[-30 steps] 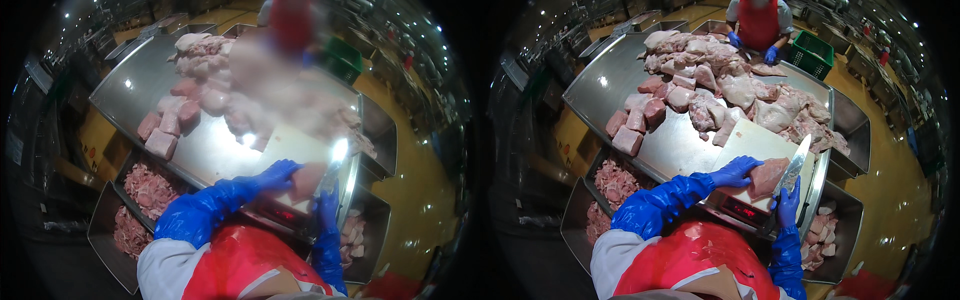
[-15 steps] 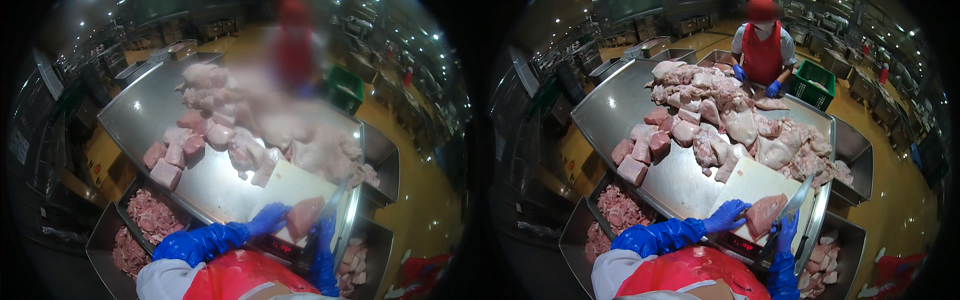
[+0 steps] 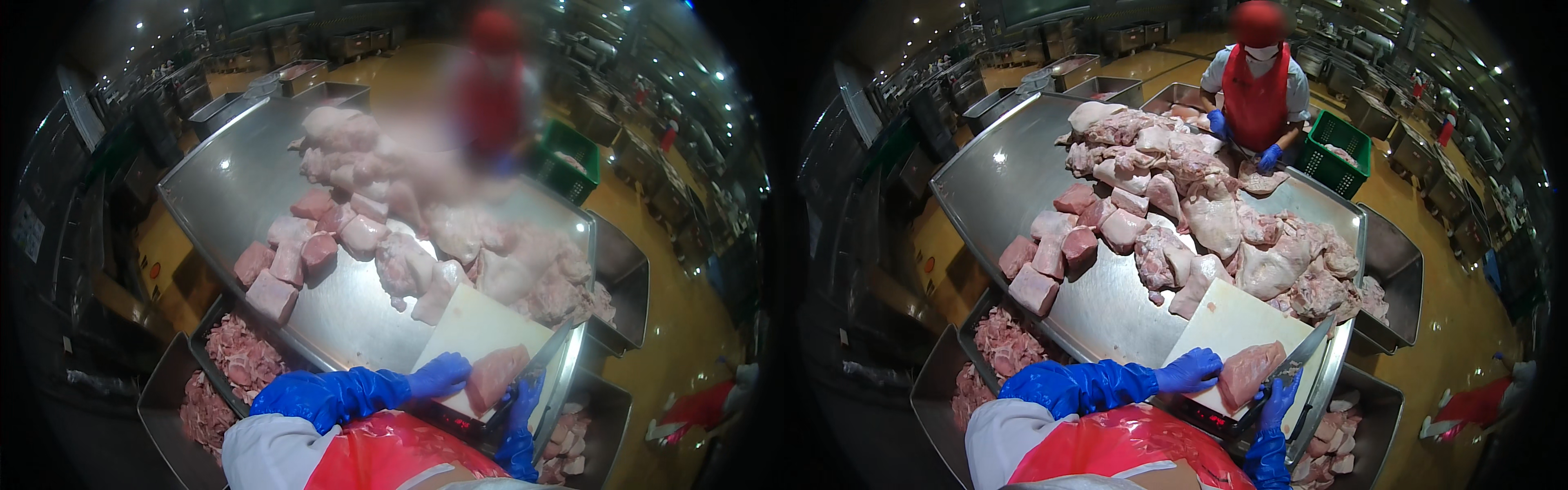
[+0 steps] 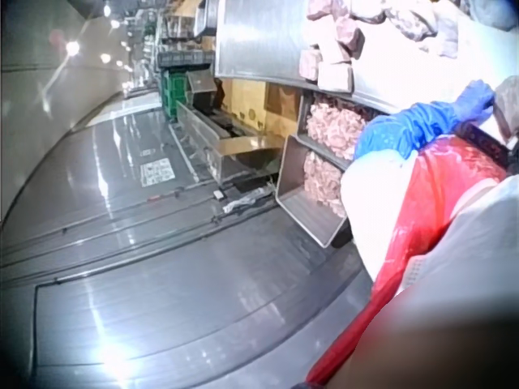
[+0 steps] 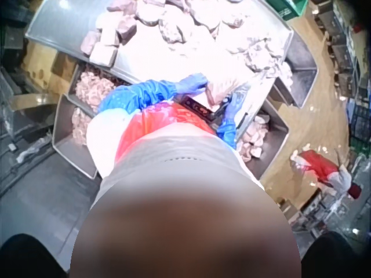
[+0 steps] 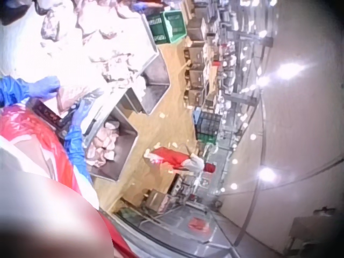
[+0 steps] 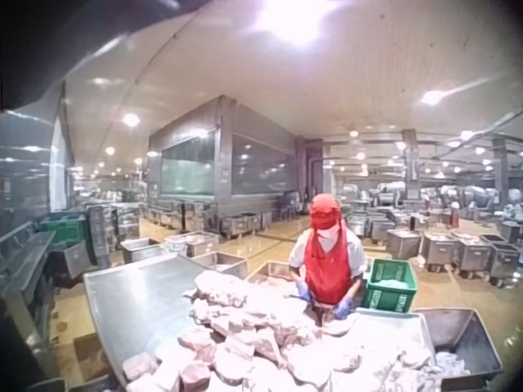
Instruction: The person cuts large pieces of raw meat into smaller chunks using a knife on a metal tray. The cut pieces are placed into a bin below the tray.
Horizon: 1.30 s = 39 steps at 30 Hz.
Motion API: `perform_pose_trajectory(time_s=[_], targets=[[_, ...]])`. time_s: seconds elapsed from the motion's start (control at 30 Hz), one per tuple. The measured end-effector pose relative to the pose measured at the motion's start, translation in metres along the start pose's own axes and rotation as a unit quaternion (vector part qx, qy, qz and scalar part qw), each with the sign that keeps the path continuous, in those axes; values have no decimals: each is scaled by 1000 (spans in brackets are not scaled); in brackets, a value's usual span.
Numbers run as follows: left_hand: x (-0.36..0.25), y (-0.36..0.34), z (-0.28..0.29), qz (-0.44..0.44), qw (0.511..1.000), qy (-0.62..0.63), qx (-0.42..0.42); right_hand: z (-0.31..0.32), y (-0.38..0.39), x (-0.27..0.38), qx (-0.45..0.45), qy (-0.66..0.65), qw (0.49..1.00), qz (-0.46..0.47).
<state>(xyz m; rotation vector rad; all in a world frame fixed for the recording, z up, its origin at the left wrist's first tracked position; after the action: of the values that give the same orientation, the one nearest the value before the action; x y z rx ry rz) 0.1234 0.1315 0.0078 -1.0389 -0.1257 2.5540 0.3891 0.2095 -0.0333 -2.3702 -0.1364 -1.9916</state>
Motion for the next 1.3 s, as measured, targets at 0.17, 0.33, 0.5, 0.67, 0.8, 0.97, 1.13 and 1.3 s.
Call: perform_pose_trajectory(time_s=[0.17,0.33,0.5,0.67,0.8,0.97,1.13,1.3], targets=[[0,6,-1,35,999,-37,-7,-32,13,37,2,-54,996,-68],[-9,15,-13,36,997,-31,-66,-25,9,33,18,-37,998,-43],[-23,28,-12,51,991,-61,-111,-17,7,28,30,-41,998,-46],[-15,41,-22,57,982,-118,-135,-12,13,15,12,-60,996,-65],[3,55,-29,-16,974,-87,-210,-12,57,45,109,136,982,-77],[4,54,-21,-13,977,-89,-195,-64,108,84,223,364,903,49],[5,47,-16,-12,985,-66,-161,-76,111,69,268,509,816,57],[13,41,-8,5,988,-99,-119,-32,185,136,339,633,691,-84]])
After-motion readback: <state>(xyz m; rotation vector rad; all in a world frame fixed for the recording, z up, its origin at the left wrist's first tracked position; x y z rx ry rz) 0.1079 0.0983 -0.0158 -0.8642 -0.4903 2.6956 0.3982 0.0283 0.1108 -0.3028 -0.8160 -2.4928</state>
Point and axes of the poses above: each hand's wrist, its own y-axis away from the middle knuckle, its own z-axis out of the back of the hand, x = y × z, the point moved 1 cm from there along -y, towards the middle knuckle, and after that the axes turned 6 degrees about x, right-handed, at the moved point
